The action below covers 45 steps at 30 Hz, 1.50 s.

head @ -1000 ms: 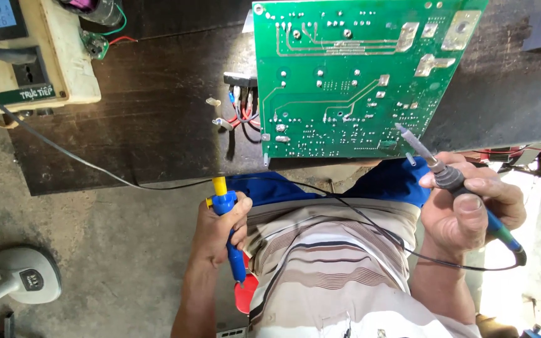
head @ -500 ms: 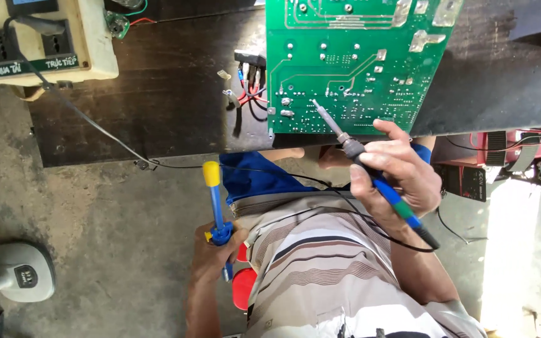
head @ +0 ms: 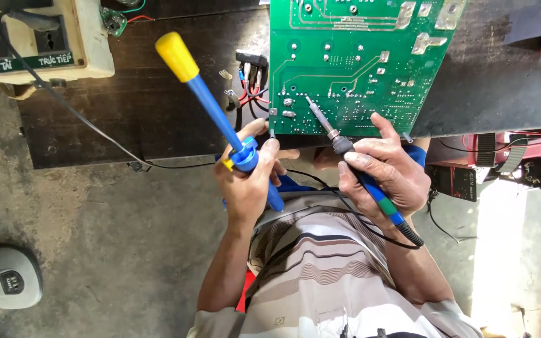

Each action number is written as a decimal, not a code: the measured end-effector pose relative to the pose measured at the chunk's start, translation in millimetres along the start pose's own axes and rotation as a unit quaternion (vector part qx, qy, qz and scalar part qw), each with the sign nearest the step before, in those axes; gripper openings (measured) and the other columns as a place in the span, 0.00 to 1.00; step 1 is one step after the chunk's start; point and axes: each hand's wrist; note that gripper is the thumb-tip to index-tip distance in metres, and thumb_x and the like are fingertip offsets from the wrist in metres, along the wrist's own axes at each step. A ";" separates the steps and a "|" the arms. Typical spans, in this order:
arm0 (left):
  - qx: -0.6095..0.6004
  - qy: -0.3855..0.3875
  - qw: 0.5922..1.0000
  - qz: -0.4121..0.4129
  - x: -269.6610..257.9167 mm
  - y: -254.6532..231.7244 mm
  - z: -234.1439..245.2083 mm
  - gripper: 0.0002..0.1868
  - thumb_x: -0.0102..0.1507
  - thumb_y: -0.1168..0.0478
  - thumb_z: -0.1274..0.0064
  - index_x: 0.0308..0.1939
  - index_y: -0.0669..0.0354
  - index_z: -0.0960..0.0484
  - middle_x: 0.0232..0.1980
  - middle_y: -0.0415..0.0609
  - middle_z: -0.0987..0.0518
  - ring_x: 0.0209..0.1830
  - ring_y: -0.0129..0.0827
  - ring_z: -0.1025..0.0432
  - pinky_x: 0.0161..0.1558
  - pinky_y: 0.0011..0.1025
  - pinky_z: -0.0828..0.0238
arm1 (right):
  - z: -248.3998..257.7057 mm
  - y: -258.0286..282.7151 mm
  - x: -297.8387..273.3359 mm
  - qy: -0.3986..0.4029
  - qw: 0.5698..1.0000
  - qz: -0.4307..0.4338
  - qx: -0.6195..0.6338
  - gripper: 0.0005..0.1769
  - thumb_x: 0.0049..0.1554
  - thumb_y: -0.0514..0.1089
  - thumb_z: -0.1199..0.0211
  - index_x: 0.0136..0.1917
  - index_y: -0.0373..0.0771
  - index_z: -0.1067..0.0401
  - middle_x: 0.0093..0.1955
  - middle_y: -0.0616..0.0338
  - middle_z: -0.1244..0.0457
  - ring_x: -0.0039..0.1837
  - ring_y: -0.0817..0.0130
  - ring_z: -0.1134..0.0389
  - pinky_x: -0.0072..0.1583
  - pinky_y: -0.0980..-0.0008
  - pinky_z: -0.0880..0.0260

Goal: The person uses a soldering iron and a desoldering pump to remove solder from a green circuit board. They repeatedly heat solder joints and use the pump to extract the molten solder, occasionally adjusting the board's position on the workbench.

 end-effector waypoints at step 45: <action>-0.021 0.064 0.996 -0.051 9.7 23.3 -1.2 0.14 0.65 0.62 0.40 0.52 0.65 0.18 0.21 0.47 0.21 0.17 0.29 0.24 0.25 0.25 0.21 | 7.4 2.9 -2.1 0.014 0.999 -0.017 -0.046 0.11 0.60 0.35 0.32 0.55 0.30 0.27 0.52 0.39 0.34 0.54 0.56 0.29 0.77 0.22 0.30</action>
Point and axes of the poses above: each hand's wrist, its own x-axis towards the middle knuckle, its own z-axis out of the back of the hand, y = z × x
